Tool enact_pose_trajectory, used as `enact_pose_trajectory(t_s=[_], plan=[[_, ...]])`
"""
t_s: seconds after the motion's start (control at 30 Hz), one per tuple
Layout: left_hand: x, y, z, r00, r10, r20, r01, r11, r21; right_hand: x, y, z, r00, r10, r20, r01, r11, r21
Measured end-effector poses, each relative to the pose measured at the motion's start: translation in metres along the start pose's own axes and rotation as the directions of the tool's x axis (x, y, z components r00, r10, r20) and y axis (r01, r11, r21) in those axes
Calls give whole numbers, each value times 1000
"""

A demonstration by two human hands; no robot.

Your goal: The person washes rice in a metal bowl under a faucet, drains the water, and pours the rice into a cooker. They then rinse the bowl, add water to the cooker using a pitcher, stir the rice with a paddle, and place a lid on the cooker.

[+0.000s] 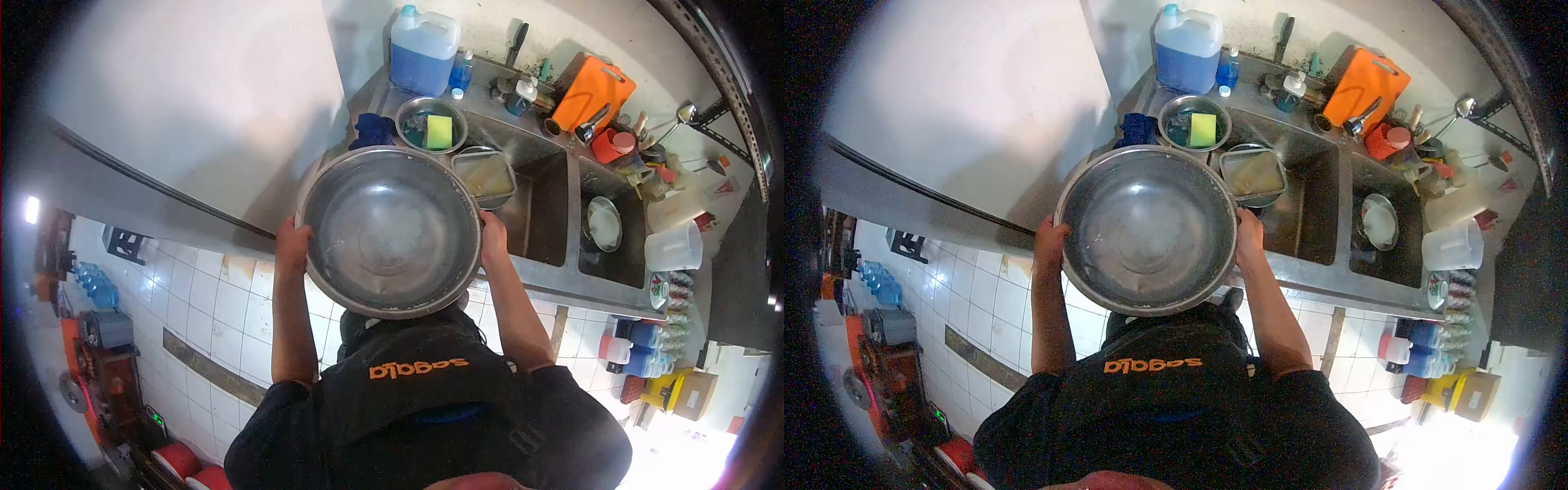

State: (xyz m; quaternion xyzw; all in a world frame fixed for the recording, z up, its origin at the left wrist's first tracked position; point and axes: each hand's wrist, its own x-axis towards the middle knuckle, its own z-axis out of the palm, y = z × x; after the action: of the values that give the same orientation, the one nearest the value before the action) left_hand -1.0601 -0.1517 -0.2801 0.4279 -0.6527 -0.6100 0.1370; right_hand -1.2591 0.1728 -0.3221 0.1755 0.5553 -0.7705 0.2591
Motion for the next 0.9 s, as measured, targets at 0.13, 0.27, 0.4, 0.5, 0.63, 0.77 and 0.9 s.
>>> enact_pose_trajectory(t_s=[0.13,0.27,0.4,0.5,0.63,0.77,0.9], plan=[[-6,1,-2,999,-25,37,28,997,-74,-21,-11,7,1000,-5,-19,4,999,-52],[-13,6,-3,998,-35,50,36,999,-22,-26,-11,1,1000,-1,26,4,991,-132],[-14,5,-1,1000,-12,-13,13,999,33,-32,-11,1,999,21,-30,-23,997,-71],[-9,-2,-4,1000,-5,-6,6,999,45,-13,8,-16,997,-74,5,74,992,-99],[-21,15,1,999,31,-10,-30,996,89,-19,8,-17,1000,-19,-8,19,1000,-14],[-36,34,8,999,48,-17,-46,993,105,-15,13,-21,997,-39,-66,40,999,13],[-45,45,13,997,73,-32,-68,988,137,-33,2,-14,998,9,-59,-7,999,38]])
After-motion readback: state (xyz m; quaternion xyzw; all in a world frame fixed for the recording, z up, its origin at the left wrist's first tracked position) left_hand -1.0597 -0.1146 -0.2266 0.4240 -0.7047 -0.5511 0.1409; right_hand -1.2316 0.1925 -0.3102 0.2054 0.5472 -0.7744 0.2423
